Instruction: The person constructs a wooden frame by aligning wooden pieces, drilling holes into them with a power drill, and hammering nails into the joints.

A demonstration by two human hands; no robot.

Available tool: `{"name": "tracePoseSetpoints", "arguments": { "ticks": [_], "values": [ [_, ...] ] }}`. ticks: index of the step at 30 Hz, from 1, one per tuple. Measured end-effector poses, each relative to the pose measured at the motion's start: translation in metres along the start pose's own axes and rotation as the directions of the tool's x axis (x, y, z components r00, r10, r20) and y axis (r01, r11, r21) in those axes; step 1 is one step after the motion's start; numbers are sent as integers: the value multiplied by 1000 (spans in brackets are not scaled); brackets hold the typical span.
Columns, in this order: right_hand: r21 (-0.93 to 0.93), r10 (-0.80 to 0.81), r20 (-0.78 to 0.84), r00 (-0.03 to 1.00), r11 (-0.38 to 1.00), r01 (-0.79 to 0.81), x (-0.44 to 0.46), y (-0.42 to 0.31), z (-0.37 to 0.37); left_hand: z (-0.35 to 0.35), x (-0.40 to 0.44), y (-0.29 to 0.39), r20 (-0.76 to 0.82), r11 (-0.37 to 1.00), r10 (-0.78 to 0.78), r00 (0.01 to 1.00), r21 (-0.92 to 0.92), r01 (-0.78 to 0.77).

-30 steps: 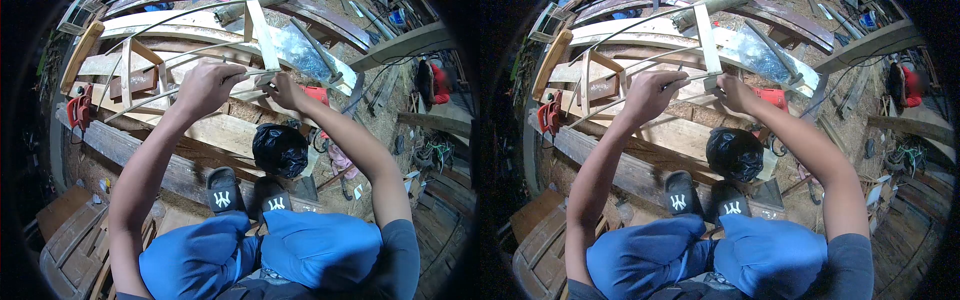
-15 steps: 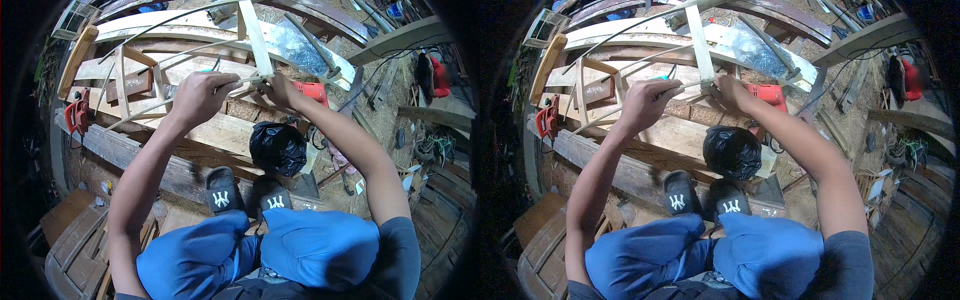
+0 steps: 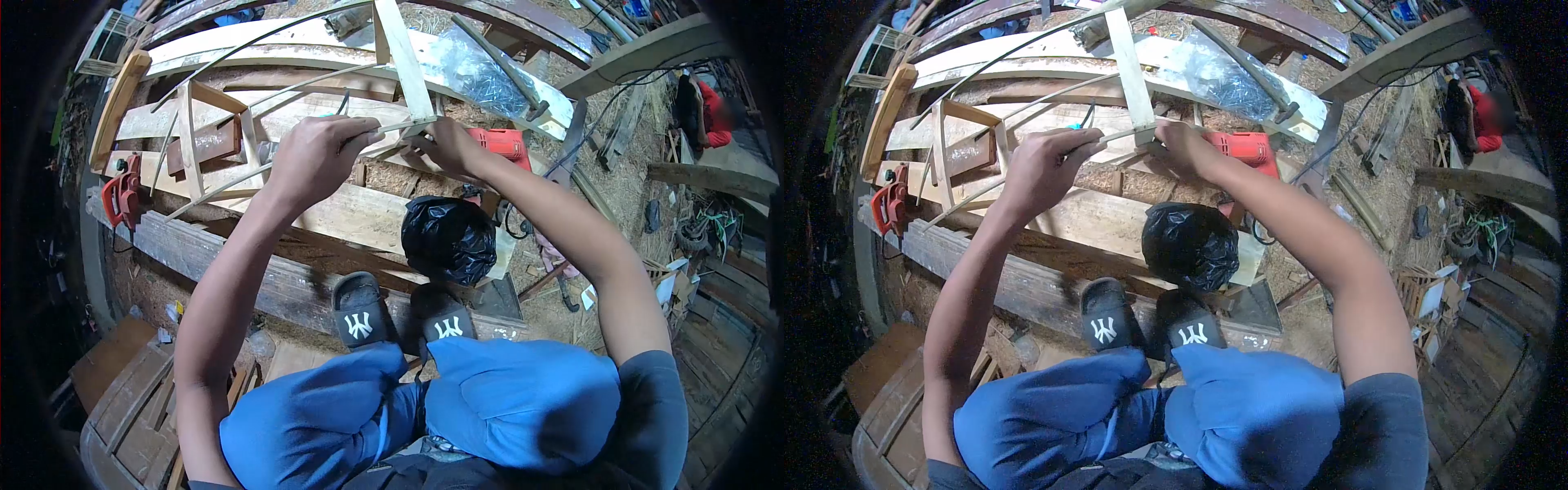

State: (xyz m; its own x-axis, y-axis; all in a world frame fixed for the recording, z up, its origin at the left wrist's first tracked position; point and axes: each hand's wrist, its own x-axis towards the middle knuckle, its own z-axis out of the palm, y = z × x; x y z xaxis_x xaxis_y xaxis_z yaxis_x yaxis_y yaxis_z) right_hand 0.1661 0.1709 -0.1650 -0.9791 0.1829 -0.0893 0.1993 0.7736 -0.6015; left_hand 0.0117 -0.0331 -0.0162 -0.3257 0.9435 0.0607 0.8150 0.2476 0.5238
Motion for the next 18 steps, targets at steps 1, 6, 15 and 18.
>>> {"name": "tracePoseSetpoints", "arguments": {
  "ticks": [1,6,15,18],
  "values": [
    [73,-29,-55,998,997,33,-3,-6,-5,1,0,-2,1,1000,3,1000,1,-3],
    [118,-101,-250,963,984,134,-6,5,0,1,0,-1,18,996,64,998,65,-65],
    [109,-124,-220,968,982,151,-7,8,10,3,-4,-2,39,974,156,987,160,-160],
    [149,-155,-294,943,967,205,-6,4,9,4,-5,-3,27,980,137,990,143,-139]
  ]
}}
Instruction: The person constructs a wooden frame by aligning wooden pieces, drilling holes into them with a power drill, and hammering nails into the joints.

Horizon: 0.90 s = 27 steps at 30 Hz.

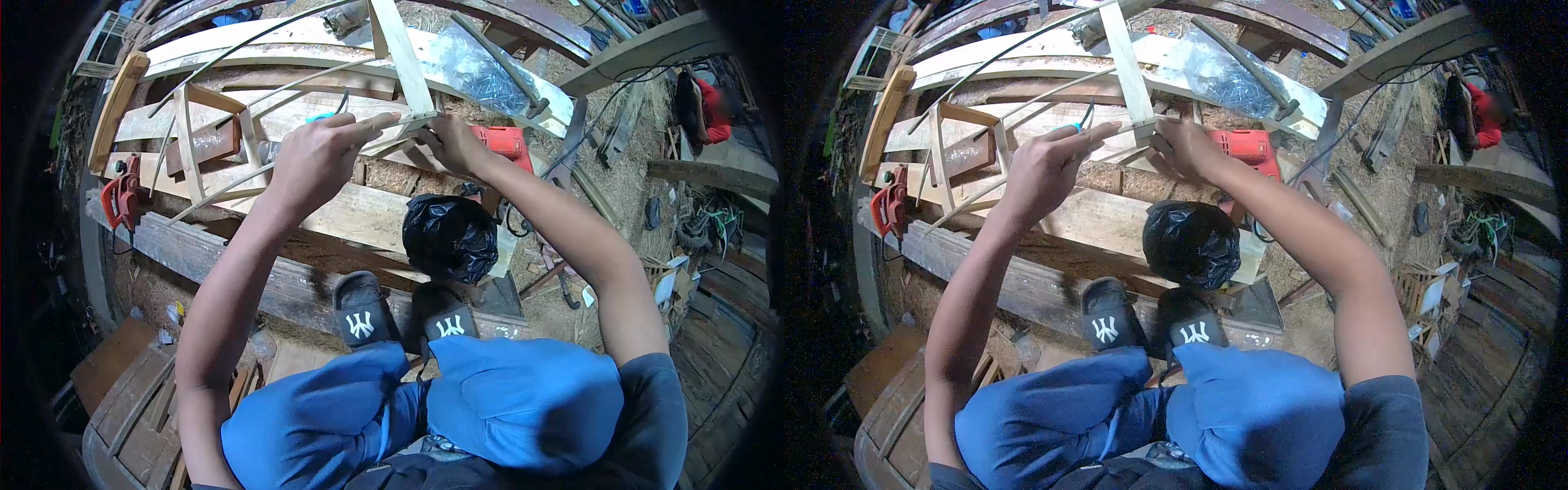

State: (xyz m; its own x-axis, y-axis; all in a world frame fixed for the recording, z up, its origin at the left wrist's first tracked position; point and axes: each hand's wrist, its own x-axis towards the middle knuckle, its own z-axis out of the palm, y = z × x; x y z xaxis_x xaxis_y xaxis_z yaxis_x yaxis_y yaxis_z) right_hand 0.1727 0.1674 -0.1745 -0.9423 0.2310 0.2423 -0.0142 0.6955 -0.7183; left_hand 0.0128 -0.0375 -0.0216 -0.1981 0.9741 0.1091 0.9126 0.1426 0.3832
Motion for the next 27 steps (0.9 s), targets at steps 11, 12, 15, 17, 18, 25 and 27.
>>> {"name": "tracePoseSetpoints", "arguments": {
  "ticks": [11,12,15,17,18,25,27],
  "values": [
    [-142,-43,30,999,989,47,-3,-9,-2,3,2,-2,13,1000,11,1000,-27,-10],
    [-141,-42,28,999,989,46,-3,-11,-3,3,2,-2,18,999,4,1000,-35,-3],
    [-70,76,117,990,995,-68,-2,-10,-3,2,1,-1,-7,999,12,1000,-49,-12],
    [-74,106,189,976,993,-93,2,-11,-2,2,1,0,-2,999,6,1000,-53,-6],
    [-74,105,189,976,993,-92,3,-13,-3,2,1,0,2,998,1,1000,-57,-1],
    [-23,182,212,960,983,-181,10,-29,-14,3,5,-2,-7,997,15,1000,-78,-15],
    [-29,214,236,948,977,-213,10,-24,-12,3,6,-4,-24,997,49,998,-52,-50]
  ]
}}
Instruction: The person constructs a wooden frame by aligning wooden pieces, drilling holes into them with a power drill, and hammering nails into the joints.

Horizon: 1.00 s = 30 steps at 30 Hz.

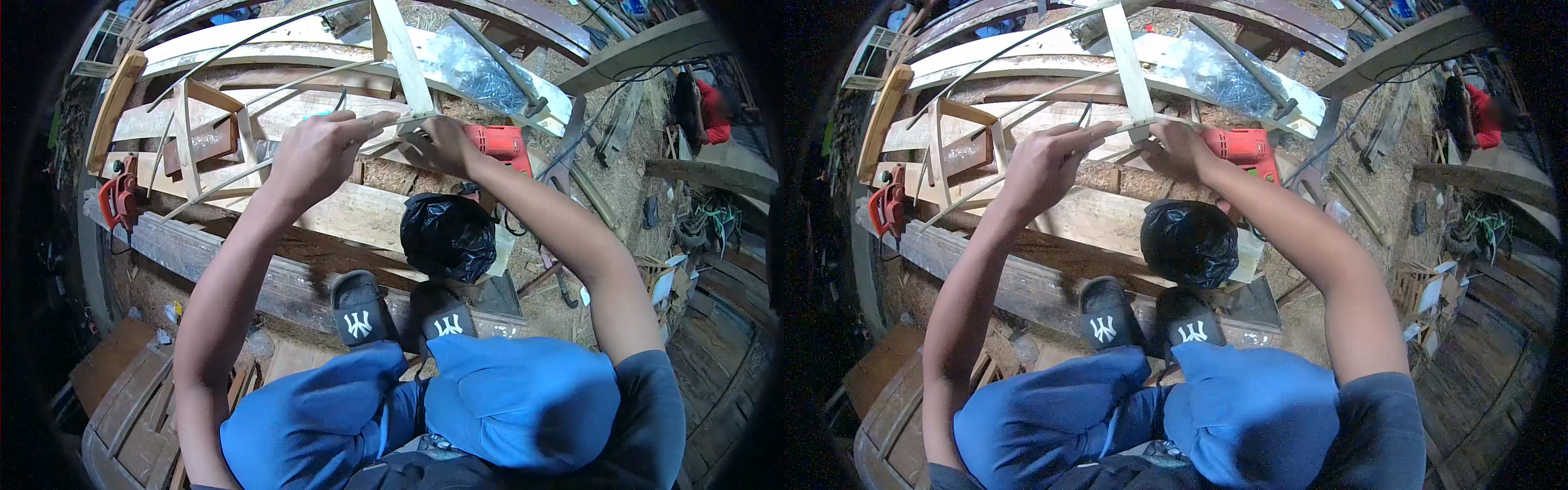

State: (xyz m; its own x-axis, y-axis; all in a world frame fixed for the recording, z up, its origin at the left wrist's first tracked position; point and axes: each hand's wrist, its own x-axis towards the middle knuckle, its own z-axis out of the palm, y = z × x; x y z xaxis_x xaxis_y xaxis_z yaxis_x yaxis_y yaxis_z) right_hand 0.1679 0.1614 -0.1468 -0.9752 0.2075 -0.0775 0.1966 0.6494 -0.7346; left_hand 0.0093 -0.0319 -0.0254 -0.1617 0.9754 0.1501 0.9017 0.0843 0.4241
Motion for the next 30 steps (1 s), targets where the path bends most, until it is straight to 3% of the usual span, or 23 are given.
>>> {"name": "tracePoseSetpoints", "arguments": {
  "ticks": [3,5,9,11,21,23,30],
  "values": [
    [22,-80,-5,997,997,80,3,16,18,-4,0,-1,16,1000,-5,1000,12,5],
    [52,-204,-123,971,976,212,4,20,25,-7,0,-4,17,1000,-14,1000,-1,14],
    [46,-240,-184,953,967,252,9,21,31,-9,-1,-5,18,1000,-31,999,-2,31],
    [144,-306,-255,917,926,349,11,25,37,-8,-1,-6,23,999,-34,999,-4,34],
    [189,-367,-196,909,896,402,20,33,43,-7,-5,-10,36,999,-29,999,-12,29],
    [184,-280,-109,954,937,296,20,34,43,-8,-5,-12,44,999,-43,998,-15,44],
    [317,-228,-62,972,919,236,22,32,45,-6,-5,-18,60,998,-65,996,15,64]
  ]
}}
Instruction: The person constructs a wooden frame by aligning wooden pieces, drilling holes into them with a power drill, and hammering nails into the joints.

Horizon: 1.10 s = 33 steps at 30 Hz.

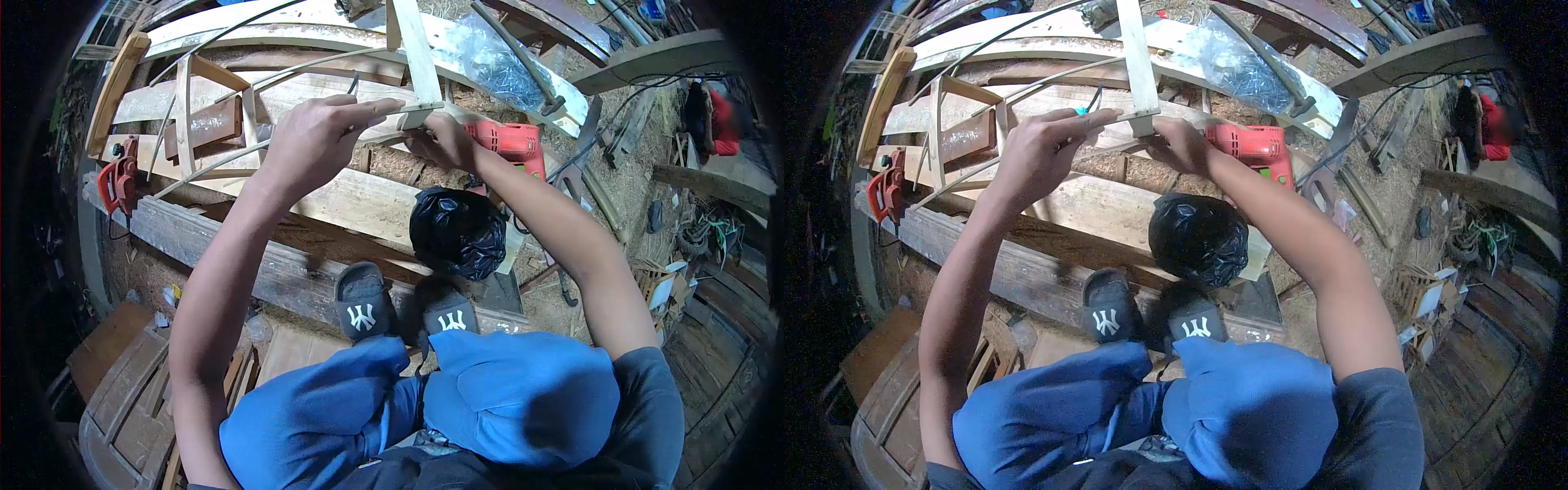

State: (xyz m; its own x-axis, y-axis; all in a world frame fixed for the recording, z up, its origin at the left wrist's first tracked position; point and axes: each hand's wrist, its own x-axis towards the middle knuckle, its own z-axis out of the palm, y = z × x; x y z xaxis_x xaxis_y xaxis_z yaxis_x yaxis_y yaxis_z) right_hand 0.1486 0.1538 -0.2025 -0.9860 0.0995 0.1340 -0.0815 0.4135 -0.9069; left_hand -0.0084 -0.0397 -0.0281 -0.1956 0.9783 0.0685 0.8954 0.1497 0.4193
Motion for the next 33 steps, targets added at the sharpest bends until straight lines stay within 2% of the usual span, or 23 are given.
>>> {"name": "tracePoseSetpoints", "arguments": {
  "ticks": [2,5,8,12,17,21,23,24,26,30,33],
  "values": [
    [-102,-117,-44,992,988,112,0,1,-1,-1,1,1,6,1000,-6,1000,9,6],
    [-154,-167,-36,985,975,160,2,5,-3,-2,1,0,7,1000,7,1000,7,-8],
    [-107,-119,-41,992,988,114,0,5,-4,-1,1,-1,-4,1000,18,1000,-1,-18],
    [-57,-154,-87,984,987,149,0,2,-5,-2,1,-1,11,1000,-14,1000,-12,14],
    [7,48,-74,996,999,-48,-3,-2,-3,-4,2,-2,-15,999,8,1000,-42,-8],
    [-9,36,-104,994,999,-38,-5,11,-2,-8,2,1,-16,1000,5,1000,-24,-5],
    [-177,-81,-125,989,982,58,-5,12,-3,-9,2,-1,-22,999,4,1000,-34,-5],
    [-178,-81,-127,989,982,58,-5,8,-5,-9,2,-2,-29,999,1,1000,-44,-3],
    [-19,161,-177,971,986,-167,-6,2,-8,-7,3,-1,-42,999,6,999,-43,-8],
    [25,200,-111,973,980,-199,-6,-4,-10,-12,3,1,-37,1000,9,999,-24,-10],
    [-10,155,-94,983,988,-157,-7,1,-10,-14,5,4,1,1000,-11,1000,-29,11]
  ]
}}
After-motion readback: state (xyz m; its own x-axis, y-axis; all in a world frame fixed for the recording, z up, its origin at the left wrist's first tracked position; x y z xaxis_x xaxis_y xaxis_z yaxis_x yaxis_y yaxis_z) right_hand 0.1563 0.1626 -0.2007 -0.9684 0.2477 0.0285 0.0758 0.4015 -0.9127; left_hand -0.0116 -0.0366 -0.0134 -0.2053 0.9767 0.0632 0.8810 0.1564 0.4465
